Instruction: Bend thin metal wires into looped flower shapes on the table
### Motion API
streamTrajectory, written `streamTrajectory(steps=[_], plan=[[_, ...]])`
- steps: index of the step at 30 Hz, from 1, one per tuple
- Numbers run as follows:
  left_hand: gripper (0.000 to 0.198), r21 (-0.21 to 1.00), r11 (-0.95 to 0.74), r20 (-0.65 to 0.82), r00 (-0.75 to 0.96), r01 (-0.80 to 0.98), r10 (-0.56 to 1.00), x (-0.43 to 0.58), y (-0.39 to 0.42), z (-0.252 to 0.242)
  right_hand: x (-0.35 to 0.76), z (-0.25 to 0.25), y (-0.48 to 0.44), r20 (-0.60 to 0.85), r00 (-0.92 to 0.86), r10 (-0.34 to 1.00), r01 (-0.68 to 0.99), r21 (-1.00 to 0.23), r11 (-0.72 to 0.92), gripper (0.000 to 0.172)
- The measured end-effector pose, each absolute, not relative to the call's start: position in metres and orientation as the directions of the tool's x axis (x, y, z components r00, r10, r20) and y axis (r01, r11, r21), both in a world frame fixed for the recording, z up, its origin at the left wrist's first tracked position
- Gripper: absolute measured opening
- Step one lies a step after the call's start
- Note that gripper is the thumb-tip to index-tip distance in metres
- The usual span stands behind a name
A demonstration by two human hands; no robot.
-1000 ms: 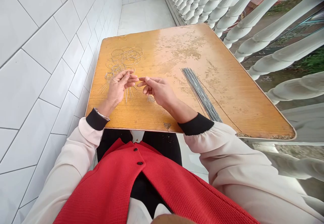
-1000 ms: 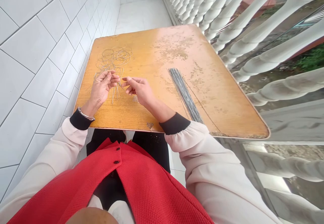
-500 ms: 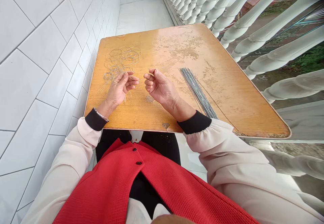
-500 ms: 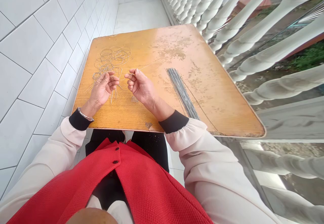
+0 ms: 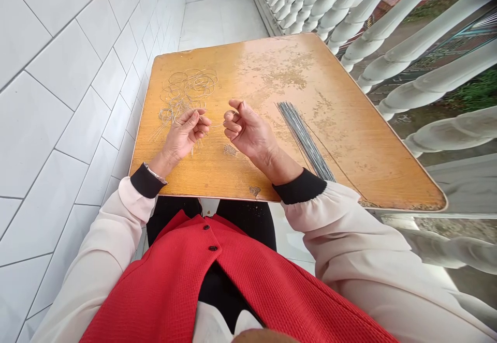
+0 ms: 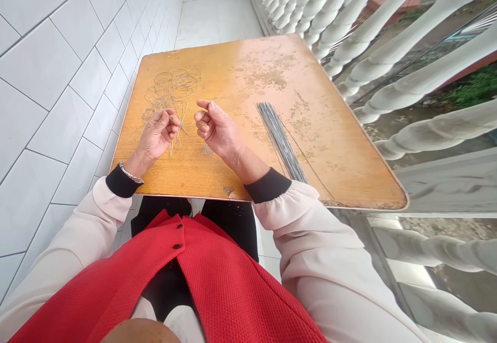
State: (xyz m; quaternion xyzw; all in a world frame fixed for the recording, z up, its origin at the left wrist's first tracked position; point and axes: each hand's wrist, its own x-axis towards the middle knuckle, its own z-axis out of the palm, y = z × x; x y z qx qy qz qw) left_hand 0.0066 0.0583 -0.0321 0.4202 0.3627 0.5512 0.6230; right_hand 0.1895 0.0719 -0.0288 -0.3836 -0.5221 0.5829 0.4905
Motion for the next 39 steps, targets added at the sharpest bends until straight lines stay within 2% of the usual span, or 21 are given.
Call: streamTrajectory(steps=[8,15,21,29,33,39], plan=[[0.024,0.923,0.051,-0.030,0.059,-0.382,0.998,0.005,0.063,-0.032,0.191,-0.028,0.072,0.068,-0.218,0.974,-0.110,-0.993,0.045,0.047],[0.032,0.904,0.133,-0.087,0.130,-0.407,0.988,0.008,0.058,-0.028,0.190,-0.030,0.075,0.056,-0.223,0.973,-0.143,-0.989,0.024,0.040],[0.031,0.921,0.102,-0.036,0.179,-0.375,0.983,0.013,0.053,-0.024,0.188,-0.027,0.066,0.080,-0.309,0.948,-0.206,-0.978,0.015,0.033],[0.027,0.937,0.035,0.031,0.183,-0.347,0.983,0.011,0.055,-0.025,0.191,-0.035,0.067,0.139,-0.422,0.896,-0.224,-0.973,0.046,0.036],[0.025,0.933,0.060,0.010,0.191,-0.355,0.982,0.011,0.056,-0.026,0.193,-0.038,0.071,0.164,-0.466,0.870,-0.253,-0.966,0.047,0.038],[0.022,0.935,0.033,0.053,0.230,-0.353,0.972,0.010,0.057,-0.030,0.194,-0.038,0.072,0.138,-0.553,0.821,-0.209,-0.978,0.023,0.039]])
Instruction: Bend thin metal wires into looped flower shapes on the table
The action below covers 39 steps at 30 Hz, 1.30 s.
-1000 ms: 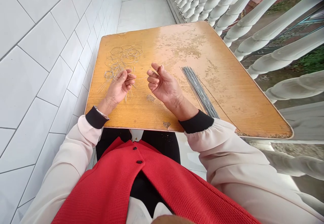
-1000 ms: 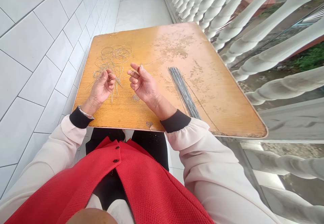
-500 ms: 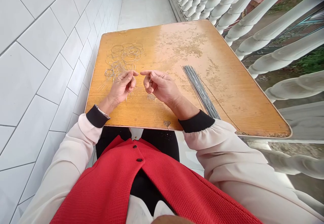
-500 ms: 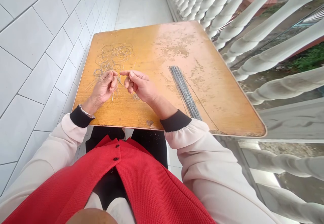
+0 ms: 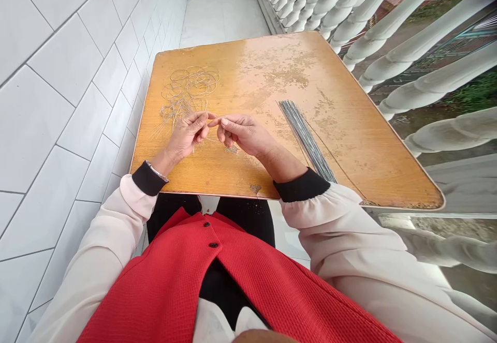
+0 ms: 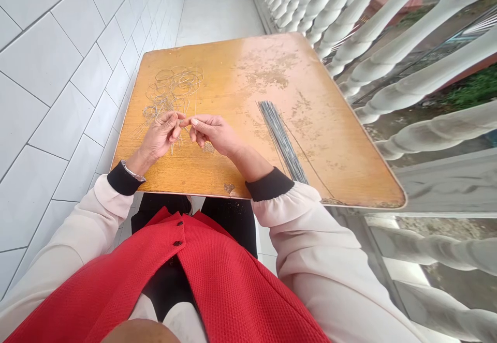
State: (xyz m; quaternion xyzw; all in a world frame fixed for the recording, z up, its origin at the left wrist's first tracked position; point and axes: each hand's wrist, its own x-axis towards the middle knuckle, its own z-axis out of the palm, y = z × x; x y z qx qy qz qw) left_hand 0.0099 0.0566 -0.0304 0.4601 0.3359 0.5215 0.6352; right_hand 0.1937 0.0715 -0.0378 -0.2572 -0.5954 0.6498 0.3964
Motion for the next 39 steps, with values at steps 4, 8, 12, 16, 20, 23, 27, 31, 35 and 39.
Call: streamTrajectory(steps=[4,8,12,16,20,23,27,31,35,39], plan=[[0.021,0.927,0.014,0.067,0.203,-0.374,0.977,0.008,0.058,-0.030,0.194,-0.040,0.073,0.097,-0.485,0.869,-0.218,-0.976,-0.013,0.033],[0.025,0.943,0.037,0.029,0.191,-0.331,0.981,0.007,0.059,-0.029,0.194,-0.040,0.074,0.085,-0.403,0.911,-0.247,-0.969,-0.018,0.030],[0.025,0.946,0.041,0.031,0.215,-0.323,0.976,0.005,0.060,-0.030,0.195,-0.040,0.073,0.119,-0.321,0.940,-0.271,-0.962,0.029,0.028],[0.023,0.950,0.032,0.044,0.234,-0.311,0.971,0.003,0.061,-0.031,0.197,-0.040,0.074,0.131,-0.276,0.952,-0.270,-0.961,0.054,0.025],[0.023,0.954,0.021,0.047,0.217,-0.299,0.975,0.001,0.062,-0.030,0.197,-0.040,0.075,0.128,-0.242,0.962,-0.262,-0.963,0.062,0.024],[0.023,0.959,0.024,0.030,0.183,-0.282,0.983,0.000,0.061,-0.027,0.197,-0.039,0.075,0.116,-0.213,0.970,-0.291,-0.955,0.050,0.023],[0.024,0.969,0.031,0.014,0.177,-0.247,0.984,0.000,0.059,-0.022,0.196,-0.035,0.075,0.092,-0.232,0.968,-0.269,-0.963,0.027,0.023],[0.023,0.969,0.019,0.028,0.185,-0.246,0.982,-0.001,0.059,-0.021,0.197,-0.030,0.074,0.045,-0.230,0.972,-0.242,-0.970,-0.012,0.024],[0.022,0.968,0.010,0.040,0.196,-0.251,0.980,-0.003,0.060,-0.022,0.199,-0.027,0.075,0.056,-0.215,0.975,-0.274,-0.962,-0.005,0.025],[0.021,0.979,0.003,0.038,0.195,-0.205,0.980,-0.004,0.061,-0.023,0.202,-0.027,0.075,0.074,-0.217,0.973,-0.276,-0.961,0.012,0.024]])
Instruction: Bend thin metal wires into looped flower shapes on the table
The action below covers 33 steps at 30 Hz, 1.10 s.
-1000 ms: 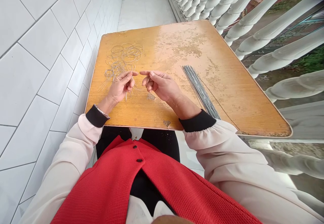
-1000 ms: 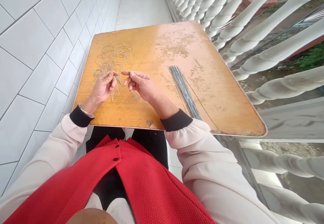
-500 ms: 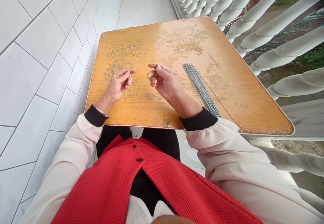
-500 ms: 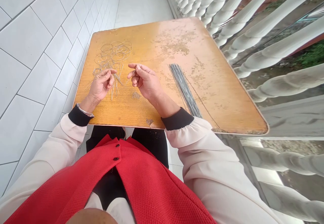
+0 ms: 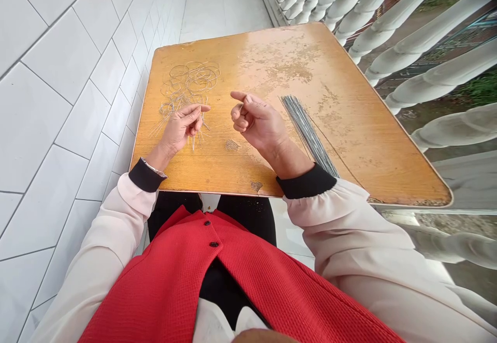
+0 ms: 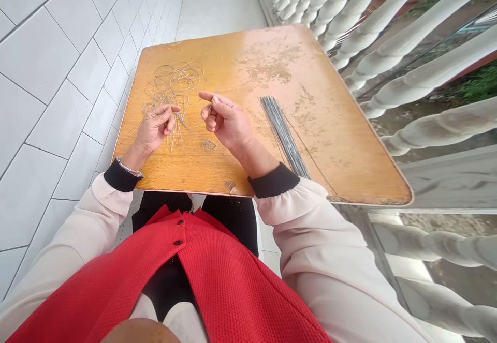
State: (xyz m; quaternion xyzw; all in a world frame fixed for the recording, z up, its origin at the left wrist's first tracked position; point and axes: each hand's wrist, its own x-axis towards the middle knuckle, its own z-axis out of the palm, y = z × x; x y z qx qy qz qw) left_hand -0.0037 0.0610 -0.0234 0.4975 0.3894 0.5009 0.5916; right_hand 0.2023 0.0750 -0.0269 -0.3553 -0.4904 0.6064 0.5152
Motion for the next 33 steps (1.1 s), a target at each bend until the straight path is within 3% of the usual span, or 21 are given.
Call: streamTrajectory(steps=[7,15,24,33], plan=[[0.019,0.983,-0.066,0.101,0.206,-0.169,0.973,-0.008,0.065,-0.027,0.209,-0.026,0.073,0.103,-0.267,0.958,-0.038,-0.995,0.097,0.036],[0.017,0.996,-0.092,0.092,0.288,-0.014,0.953,-0.007,0.063,-0.027,0.207,-0.020,0.068,0.105,-0.340,0.934,0.076,-0.987,0.139,0.019],[0.016,0.990,-0.127,0.096,0.368,0.062,0.925,-0.007,0.062,-0.027,0.206,-0.025,0.071,0.091,-0.371,0.924,0.199,-0.964,0.175,0.024],[0.017,0.985,-0.147,0.099,0.395,0.092,0.913,-0.008,0.064,-0.030,0.206,-0.031,0.072,0.221,-0.372,0.901,0.352,-0.865,0.358,0.023]])
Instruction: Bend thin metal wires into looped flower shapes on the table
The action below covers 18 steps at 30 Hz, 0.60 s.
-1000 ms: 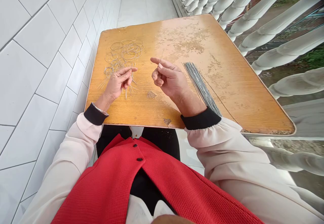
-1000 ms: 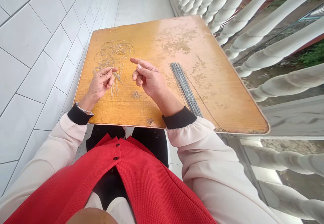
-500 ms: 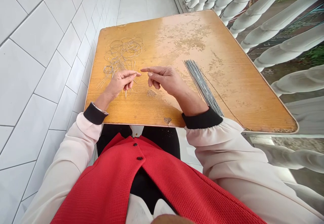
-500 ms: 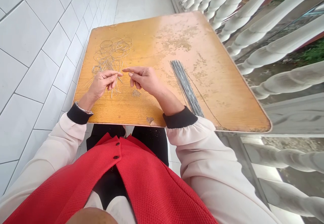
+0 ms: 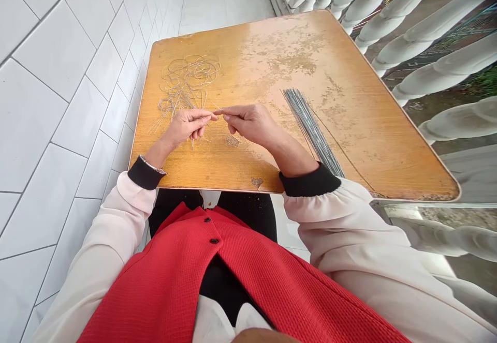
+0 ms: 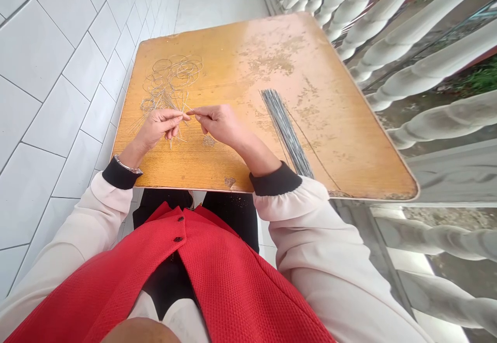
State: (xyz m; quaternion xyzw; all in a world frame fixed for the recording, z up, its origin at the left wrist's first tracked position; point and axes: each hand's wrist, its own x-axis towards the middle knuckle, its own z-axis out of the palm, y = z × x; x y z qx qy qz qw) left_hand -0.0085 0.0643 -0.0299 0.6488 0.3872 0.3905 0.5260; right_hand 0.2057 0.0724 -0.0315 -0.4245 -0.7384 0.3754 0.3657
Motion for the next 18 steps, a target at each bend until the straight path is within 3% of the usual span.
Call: streamTrajectory(steps=[7,18], plan=[[0.017,0.987,-0.135,0.094,0.374,0.087,0.923,-0.0082,0.0643,-0.0283,0.2057,-0.0342,0.0733,0.223,-0.351,0.909,0.362,-0.863,0.352,0.031],[0.016,0.991,-0.097,0.058,0.356,0.092,0.933,-0.0072,0.0639,-0.0234,0.2068,-0.0326,0.0714,0.200,-0.378,0.904,0.330,-0.883,0.334,0.018]])
